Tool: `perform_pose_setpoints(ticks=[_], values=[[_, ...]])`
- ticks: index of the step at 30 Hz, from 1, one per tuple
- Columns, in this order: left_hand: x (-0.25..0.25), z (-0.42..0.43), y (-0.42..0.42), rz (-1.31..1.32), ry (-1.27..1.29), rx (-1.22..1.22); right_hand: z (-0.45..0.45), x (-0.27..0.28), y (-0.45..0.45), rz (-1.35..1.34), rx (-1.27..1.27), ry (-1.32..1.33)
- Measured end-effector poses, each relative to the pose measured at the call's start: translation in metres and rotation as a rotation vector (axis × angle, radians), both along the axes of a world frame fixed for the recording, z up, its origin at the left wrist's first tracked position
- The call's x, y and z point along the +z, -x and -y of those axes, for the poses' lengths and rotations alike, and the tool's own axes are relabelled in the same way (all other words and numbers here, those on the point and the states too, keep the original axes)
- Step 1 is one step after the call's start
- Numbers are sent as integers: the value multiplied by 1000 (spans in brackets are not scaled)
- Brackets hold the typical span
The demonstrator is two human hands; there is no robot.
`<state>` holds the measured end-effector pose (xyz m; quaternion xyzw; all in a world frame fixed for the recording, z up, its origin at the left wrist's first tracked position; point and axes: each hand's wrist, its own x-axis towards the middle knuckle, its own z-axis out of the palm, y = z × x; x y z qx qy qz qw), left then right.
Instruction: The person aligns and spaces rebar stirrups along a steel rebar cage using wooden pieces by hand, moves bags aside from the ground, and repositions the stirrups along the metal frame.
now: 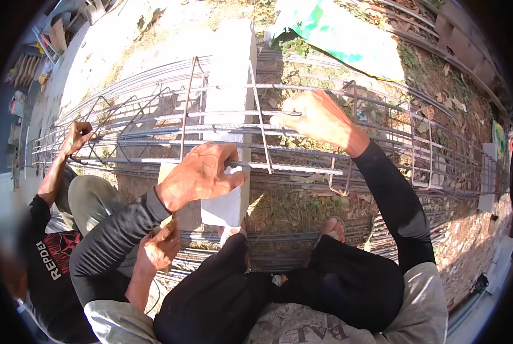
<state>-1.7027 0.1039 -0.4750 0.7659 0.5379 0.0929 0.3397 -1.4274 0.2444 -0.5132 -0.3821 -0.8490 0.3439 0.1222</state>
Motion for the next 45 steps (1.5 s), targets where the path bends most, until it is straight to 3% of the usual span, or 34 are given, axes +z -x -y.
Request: perform_pose_setpoints(ticks=[5, 8, 9, 12, 13, 16, 19, 23, 30, 31, 35, 37, 42, 45], values=[[21, -7, -18, -95, 181, 132, -2, 6, 2, 23, -65, 121], [22, -13, -16, -80, 285, 132, -2, 5, 2, 64, -63, 30], [26, -12, -19, -65, 257, 115, -1, -2, 2, -55, -59, 1], [23, -8, -15, -27, 226, 103, 1, -7, 1, -69, -63, -42], [17, -4, -12, -10, 132, 98, -1, -12, 1, -96, -32, -168], [13, -6, -8, -11, 211, 91, 1, 2, 2, -15, -42, -78], [-14, -3, 7, 115, -110, 36, -1, -3, 0, -12, -26, -99], [25, -14, 16, -12, 81, -123, 3, 1, 1, -40, -45, -49], [41, 1, -7, -187, -152, -194, 0, -2, -1, -31, -45, -68], [28, 1, 0, -231, -151, -305, 1, 0, -1, -23, -46, -59], [29, 15, -13, -321, -159, -11, 2, 6, 0, -10, -35, -54], [25, 12, -5, -310, -156, -135, 3, 7, 0, -3, -51, -4], [17, 12, -10, -289, -79, 24, 5, 3, 0, -45, -60, -34], [13, 14, -8, -259, -119, 0, 5, 5, 2, -34, -50, -64]])
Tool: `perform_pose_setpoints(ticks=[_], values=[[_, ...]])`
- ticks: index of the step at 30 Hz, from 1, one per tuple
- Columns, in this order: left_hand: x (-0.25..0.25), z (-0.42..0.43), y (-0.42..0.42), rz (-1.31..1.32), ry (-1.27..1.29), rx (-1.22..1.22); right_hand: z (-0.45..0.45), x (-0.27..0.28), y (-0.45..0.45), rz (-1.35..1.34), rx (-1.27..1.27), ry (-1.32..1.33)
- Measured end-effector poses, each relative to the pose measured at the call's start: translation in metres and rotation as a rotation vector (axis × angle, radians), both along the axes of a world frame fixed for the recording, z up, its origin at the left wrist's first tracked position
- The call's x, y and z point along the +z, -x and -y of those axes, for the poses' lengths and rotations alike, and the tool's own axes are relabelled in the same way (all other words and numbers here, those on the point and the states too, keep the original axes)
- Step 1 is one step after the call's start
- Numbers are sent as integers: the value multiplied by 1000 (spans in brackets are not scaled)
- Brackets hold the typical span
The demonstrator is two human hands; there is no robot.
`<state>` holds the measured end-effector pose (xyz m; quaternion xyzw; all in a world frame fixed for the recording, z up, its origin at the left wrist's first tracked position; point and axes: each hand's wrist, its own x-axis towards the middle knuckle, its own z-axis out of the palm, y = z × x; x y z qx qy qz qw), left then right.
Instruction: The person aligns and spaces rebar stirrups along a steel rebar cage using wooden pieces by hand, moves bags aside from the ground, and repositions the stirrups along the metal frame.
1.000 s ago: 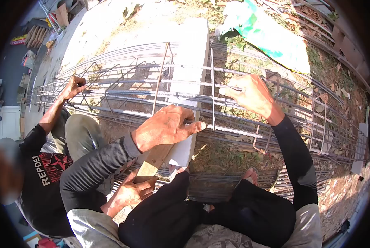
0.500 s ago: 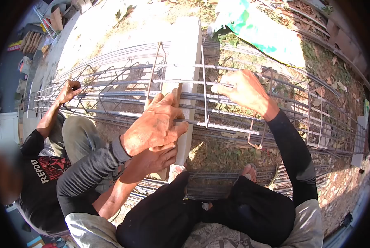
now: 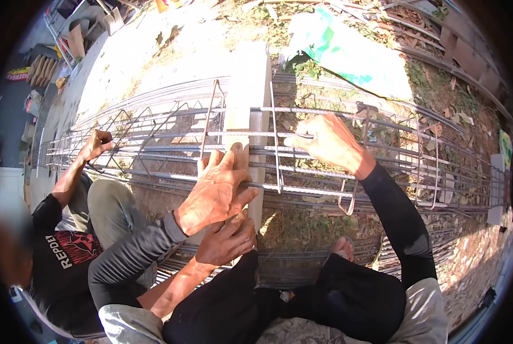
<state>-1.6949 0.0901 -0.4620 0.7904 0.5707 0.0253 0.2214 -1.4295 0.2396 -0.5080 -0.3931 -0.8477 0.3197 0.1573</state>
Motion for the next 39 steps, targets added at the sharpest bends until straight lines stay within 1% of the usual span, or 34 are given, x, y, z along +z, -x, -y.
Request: perform_pose_setpoints(ticks=[3, 4, 7, 8, 11, 13, 15, 16, 17, 19, 20, 22, 23, 24, 25, 26, 28, 29, 30, 31, 33, 35, 36, 38, 39], values=[[-2, -1, 2, 23, -18, -8, 0, 6, -2, 39, -4, 54], [0, 0, 1, 32, -35, -8, -1, -2, -2, -20, -6, 37], [-6, 3, 3, 39, -65, -5, 2, 5, -1, 41, -27, 58], [-6, 3, 3, 50, -56, -2, 2, 0, 0, -4, -11, -23], [-5, 4, 1, 47, -33, 17, 5, -1, -2, 35, -26, -60], [-7, 4, 1, 39, -18, 11, 5, -2, -2, 65, -18, -31], [-21, 1, 8, 95, -106, -52, 7, -13, -3, 45, -47, -74], [-7, 1, -2, 64, -32, 27, 7, -14, -4, 37, -52, -102], [-4, 1, -5, 66, -36, 46, 7, -24, -4, -20, -63, -134], [0, 0, -7, 85, -54, 24, 8, -7, -4, 75, -81, 2], [3, 2, -6, 79, -33, 41, 10, -11, -4, 20, -101, -25], [4, -1, -5, 85, -13, 26, 9, -15, -3, 25, -88, -48], [8, -5, -5, 95, 54, 42, 11, -17, -6, -71, -86, -67], [-6, -4, 8, 116, -42, 61, 10, -16, -6, -29, -79, -68], [25, -18, -5, 201, 111, 217, 10, -11, -4, 37, -87, -14], [14, -28, 16, 164, -101, 235, 12, -12, -4, -10, -101, -42], [-2, -71, 53, 49, -500, 238, 12, -15, 1, 16, -107, -20], [2, -95, 70, 121, -351, 231, 12, -13, -3, 26, -113, -30], [-8, -106, 82, 122, -398, 244, 13, -20, -2, -26, -131, -84], [-14, -113, 91, 90, -335, 312, 13, -28, 0, -82, -143, -138], [-35, -127, 122, -42, -265, 211, 13, -22, -2, -67, -121, -79], [-66, -138, 149, -55, -335, 143, 10, -27, 1, -33, -112, -94], [-77, -142, 161, -72, -367, 118, 11, -21, -2, -56, -101, -76], [-96, -151, 182, -131, -380, 38, 13, -15, -5, -84, -93, -78], [-98, -158, 175, -125, -361, 12, 12, -15, -7, -82, -95, -100]])
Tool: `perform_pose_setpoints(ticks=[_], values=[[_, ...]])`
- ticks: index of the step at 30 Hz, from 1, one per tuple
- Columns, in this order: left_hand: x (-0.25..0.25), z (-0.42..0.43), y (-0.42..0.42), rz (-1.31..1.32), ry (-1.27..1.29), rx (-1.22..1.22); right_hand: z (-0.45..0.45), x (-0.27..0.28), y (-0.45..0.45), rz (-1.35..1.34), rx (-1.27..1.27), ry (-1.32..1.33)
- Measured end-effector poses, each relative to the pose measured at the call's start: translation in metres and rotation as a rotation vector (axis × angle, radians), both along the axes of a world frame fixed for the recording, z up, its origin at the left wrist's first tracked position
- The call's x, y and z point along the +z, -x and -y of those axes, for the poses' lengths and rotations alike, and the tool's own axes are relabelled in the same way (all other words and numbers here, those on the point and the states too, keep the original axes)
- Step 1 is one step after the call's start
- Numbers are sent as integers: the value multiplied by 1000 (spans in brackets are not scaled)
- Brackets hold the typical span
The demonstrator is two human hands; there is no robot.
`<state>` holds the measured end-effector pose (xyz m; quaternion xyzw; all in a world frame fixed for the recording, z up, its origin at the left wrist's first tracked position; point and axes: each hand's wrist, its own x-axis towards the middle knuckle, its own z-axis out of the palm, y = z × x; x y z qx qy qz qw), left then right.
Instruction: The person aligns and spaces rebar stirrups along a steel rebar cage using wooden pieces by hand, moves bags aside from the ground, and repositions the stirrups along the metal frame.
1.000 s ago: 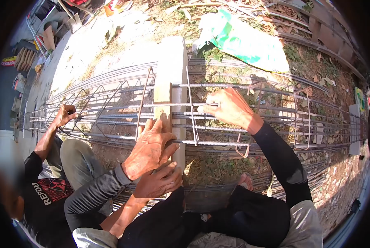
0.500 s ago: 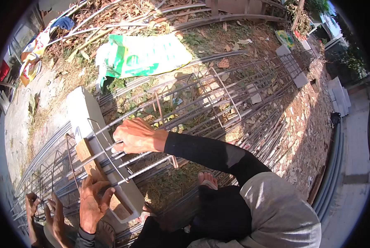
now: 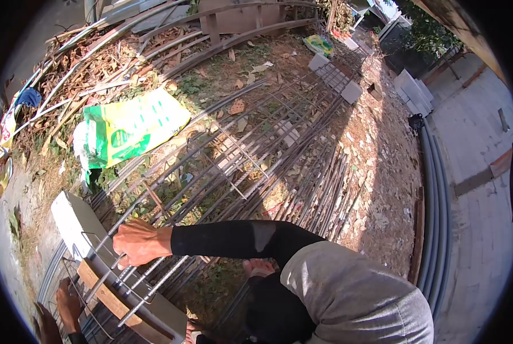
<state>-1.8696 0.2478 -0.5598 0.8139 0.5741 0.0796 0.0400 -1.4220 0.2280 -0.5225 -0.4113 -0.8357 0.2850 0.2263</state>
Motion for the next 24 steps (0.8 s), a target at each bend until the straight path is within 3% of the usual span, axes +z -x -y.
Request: perform_pose_setpoints(ticks=[3, 8, 13, 20, 24], values=[[12, -12, -31, 26, 168, -26, -2, 4, 3, 11, -6, 19], [36, -6, -52, 37, 383, 144, -5, 8, 7, 150, -5, 125], [23, -8, -46, 75, 309, 202, -5, 17, 8, 195, 4, 150], [50, -8, -51, 101, 277, 218, -4, 3, 5, 153, 9, 7], [62, -7, -50, 106, 282, 196, -4, 11, 7, 210, 5, 76]])
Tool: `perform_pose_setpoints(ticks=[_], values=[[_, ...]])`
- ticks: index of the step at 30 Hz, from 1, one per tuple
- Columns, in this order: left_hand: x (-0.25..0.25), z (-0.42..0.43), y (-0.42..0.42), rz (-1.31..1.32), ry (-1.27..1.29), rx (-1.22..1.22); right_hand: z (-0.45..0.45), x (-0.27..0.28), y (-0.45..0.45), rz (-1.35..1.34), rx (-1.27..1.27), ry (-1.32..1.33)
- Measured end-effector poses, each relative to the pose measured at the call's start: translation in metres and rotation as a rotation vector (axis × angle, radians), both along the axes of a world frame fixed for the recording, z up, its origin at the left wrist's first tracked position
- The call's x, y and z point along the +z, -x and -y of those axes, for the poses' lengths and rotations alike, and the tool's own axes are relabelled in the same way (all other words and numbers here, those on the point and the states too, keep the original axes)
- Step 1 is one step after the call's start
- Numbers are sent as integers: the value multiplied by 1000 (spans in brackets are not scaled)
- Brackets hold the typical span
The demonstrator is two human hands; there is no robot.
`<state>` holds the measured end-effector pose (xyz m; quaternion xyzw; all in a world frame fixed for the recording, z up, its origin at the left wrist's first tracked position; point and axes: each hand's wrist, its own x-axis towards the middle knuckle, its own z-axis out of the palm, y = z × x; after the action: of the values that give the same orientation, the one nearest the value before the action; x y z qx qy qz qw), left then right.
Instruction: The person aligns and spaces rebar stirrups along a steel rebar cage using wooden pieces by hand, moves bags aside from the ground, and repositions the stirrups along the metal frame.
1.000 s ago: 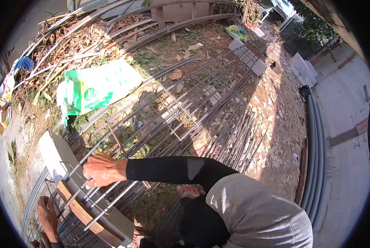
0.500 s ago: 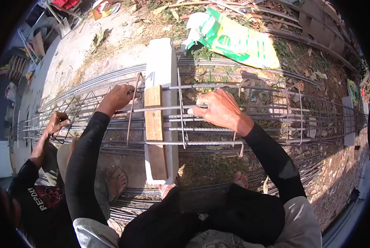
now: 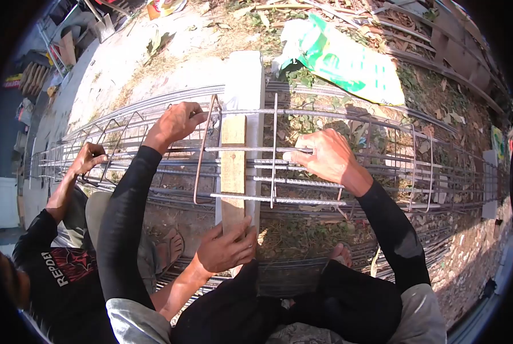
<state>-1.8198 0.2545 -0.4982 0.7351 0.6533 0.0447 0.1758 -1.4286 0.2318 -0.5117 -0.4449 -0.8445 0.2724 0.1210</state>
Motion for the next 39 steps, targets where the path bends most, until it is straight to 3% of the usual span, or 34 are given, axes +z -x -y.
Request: perform_pose_setpoints(ticks=[5, 9, 12, 16, 20, 23, 26, 28, 31, 34, 39], values=[[17, 2, 0, 10, 64, -22, 0, 12, 3, 64, -3, 83], [24, 1, 5, 27, 78, -68, 0, 4, 2, 13, 9, 6], [29, 15, 9, 73, -310, -321, 2, 13, 3, 33, -15, 56], [41, 6, -12, 17, 144, 99, 2, 13, 3, 12, 4, 26], [24, 11, -7, 3, -12, 58, 5, 7, 2, -24, -33, -5], [38, 13, -13, -25, 108, 18, 4, 12, 5, -5, -35, 36], [20, 14, -5, 7, -57, 10, 4, 22, 7, 69, -38, 82], [33, 13, -9, 29, 71, 17, 2, 7, 2, -11, -6, -22], [24, 15, -7, -61, -92, -42, 2, 19, 5, 48, -43, 66], [25, 16, -8, 8, -43, -43, 1, 6, 4, -8, -38, -62], [27, 17, -10, 30, 53, 1, 1, 7, 6, -68, -69, 31]])
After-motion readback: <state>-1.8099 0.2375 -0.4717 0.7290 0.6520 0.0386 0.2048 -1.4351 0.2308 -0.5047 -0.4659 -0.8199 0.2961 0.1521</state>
